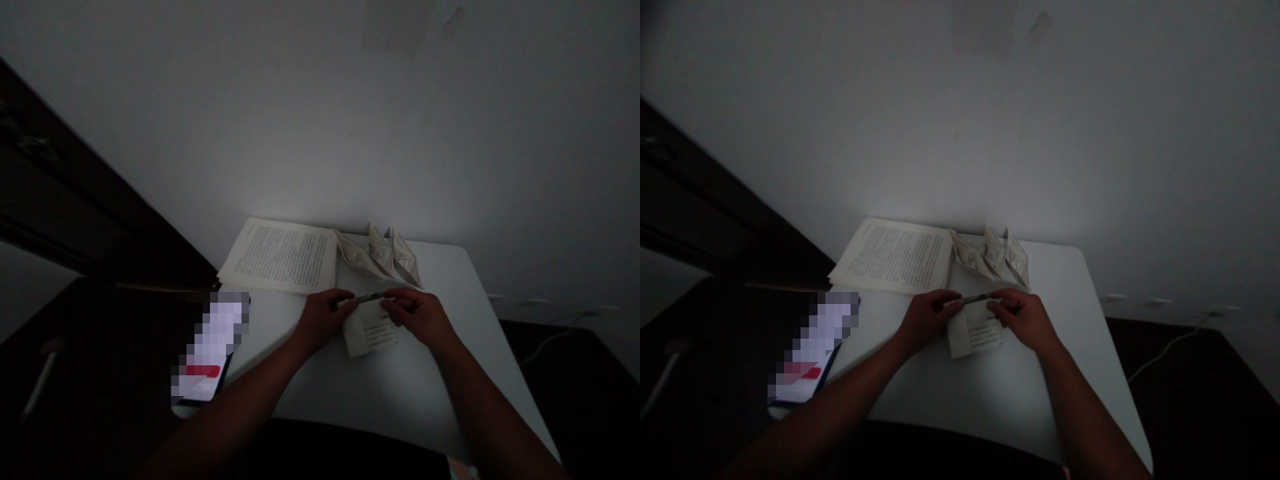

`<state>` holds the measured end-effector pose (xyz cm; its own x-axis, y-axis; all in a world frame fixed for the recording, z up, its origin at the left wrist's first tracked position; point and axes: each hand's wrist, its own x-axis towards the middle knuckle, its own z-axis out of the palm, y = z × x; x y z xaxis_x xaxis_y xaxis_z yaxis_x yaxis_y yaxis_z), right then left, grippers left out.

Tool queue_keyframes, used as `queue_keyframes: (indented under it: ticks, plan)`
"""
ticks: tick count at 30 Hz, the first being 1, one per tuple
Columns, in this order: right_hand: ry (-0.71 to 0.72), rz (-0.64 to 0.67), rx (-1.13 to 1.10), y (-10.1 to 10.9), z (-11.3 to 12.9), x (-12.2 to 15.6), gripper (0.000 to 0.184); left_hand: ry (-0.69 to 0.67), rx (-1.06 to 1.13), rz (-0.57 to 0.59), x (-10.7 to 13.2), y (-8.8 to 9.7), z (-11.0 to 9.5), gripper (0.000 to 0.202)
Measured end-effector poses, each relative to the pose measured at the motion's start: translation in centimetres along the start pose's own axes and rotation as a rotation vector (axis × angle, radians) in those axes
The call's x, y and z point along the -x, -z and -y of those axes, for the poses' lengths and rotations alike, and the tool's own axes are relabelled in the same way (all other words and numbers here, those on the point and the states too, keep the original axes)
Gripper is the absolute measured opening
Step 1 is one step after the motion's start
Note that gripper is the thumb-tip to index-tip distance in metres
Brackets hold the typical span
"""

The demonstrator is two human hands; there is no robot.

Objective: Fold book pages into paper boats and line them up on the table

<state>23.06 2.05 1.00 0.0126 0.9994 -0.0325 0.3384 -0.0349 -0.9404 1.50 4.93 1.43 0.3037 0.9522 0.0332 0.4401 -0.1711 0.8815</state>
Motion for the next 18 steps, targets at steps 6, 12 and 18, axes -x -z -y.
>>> queue_keyframes:
  ticks: [6, 12, 18]
  plan:
    - [0.083, 0.005, 0.28, 0.5, -0.3, -0.1, 0.03, -0.4, -0.511, -0.097, 1.5, -0.6, -0.4, 0.028]
    - [0.163, 0.045, 0.473, 0.8, 0.0, -0.2, 0.022, -0.69, -0.668, 0.097, 2.3, -1.3, -0.6, 0.018]
    - [0.206, 0.072, 0.551, 1.2, 0.1, -1.0, 0.022, -0.727, -0.772, 0.174, 2.7, -1.6, -0.2, 0.027]
